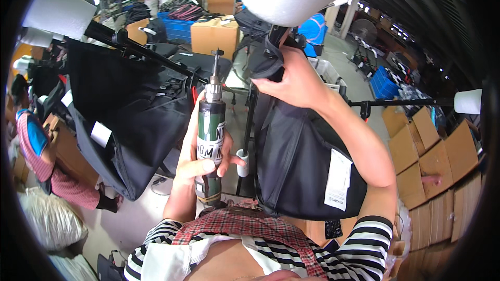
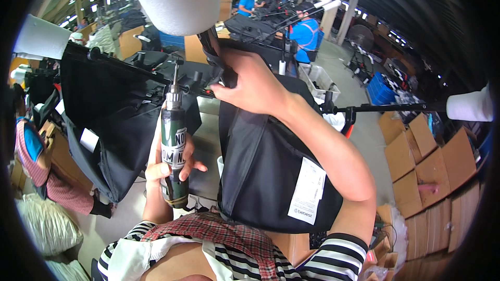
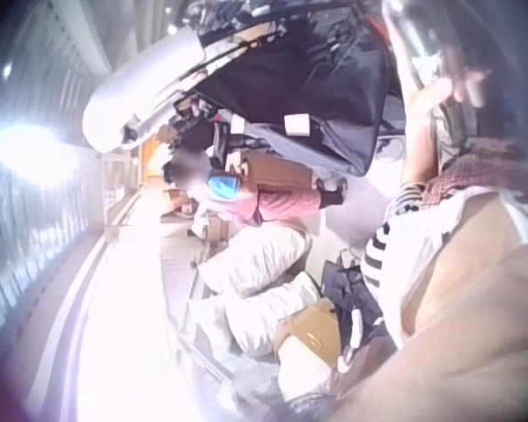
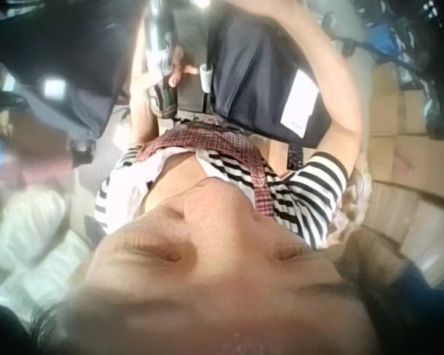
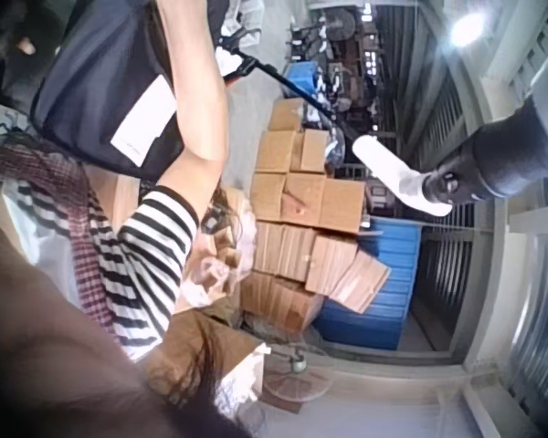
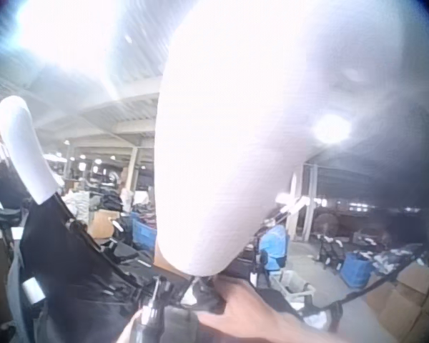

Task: The person uses a cordless drill to attach black plastic fasteners to a black fabric bag, repeatedly picking fasteners from a table and securing them into the bag's fabric. The person rotates the bag to access different attachment points and continues the process across multiple fasteners.

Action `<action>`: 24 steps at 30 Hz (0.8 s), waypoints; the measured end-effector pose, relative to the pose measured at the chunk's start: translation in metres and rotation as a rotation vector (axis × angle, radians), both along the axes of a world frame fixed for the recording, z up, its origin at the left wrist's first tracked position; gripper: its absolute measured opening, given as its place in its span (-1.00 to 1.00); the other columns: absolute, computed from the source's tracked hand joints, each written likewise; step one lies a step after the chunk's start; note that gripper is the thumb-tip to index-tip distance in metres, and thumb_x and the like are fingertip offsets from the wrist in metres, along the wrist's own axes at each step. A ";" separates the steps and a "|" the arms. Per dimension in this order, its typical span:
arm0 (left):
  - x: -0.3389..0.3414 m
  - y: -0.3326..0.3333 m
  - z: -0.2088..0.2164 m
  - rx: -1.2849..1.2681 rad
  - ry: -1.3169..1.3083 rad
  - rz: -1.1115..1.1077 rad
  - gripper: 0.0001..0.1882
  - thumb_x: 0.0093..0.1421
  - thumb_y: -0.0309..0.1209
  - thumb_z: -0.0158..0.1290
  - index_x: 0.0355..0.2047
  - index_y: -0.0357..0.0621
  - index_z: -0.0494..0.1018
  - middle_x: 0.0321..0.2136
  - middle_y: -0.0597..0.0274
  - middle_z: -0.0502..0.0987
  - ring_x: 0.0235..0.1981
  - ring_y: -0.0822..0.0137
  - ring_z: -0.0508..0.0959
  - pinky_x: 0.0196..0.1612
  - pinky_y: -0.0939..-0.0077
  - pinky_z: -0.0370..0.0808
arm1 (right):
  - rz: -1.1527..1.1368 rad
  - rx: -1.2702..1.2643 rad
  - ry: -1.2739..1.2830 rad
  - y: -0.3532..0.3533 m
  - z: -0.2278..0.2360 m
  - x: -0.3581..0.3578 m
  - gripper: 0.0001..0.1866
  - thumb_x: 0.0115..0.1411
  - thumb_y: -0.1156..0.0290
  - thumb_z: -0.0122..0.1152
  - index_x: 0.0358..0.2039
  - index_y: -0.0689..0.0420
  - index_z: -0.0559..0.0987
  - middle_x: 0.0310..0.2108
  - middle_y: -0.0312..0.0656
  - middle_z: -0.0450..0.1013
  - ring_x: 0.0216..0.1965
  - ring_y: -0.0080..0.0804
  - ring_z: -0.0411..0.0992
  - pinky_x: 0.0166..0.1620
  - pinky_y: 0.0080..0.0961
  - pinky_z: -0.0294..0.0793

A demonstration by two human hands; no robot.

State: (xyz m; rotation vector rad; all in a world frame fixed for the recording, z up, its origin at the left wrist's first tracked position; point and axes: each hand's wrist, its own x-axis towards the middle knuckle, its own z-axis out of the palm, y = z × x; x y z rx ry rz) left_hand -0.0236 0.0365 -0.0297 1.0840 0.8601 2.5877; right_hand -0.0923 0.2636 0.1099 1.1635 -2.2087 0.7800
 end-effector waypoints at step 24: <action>-0.048 0.038 0.053 0.063 0.189 0.204 0.23 0.08 -0.41 0.28 0.47 0.19 -0.45 0.13 -0.41 0.36 -0.55 0.32 0.59 -0.24 0.14 0.71 | -0.327 -0.073 0.264 -0.006 -0.022 0.046 -0.91 0.18 0.54 0.22 -0.32 0.28 0.54 -0.54 0.06 0.50 -0.51 0.08 0.52 -0.44 -0.18 0.51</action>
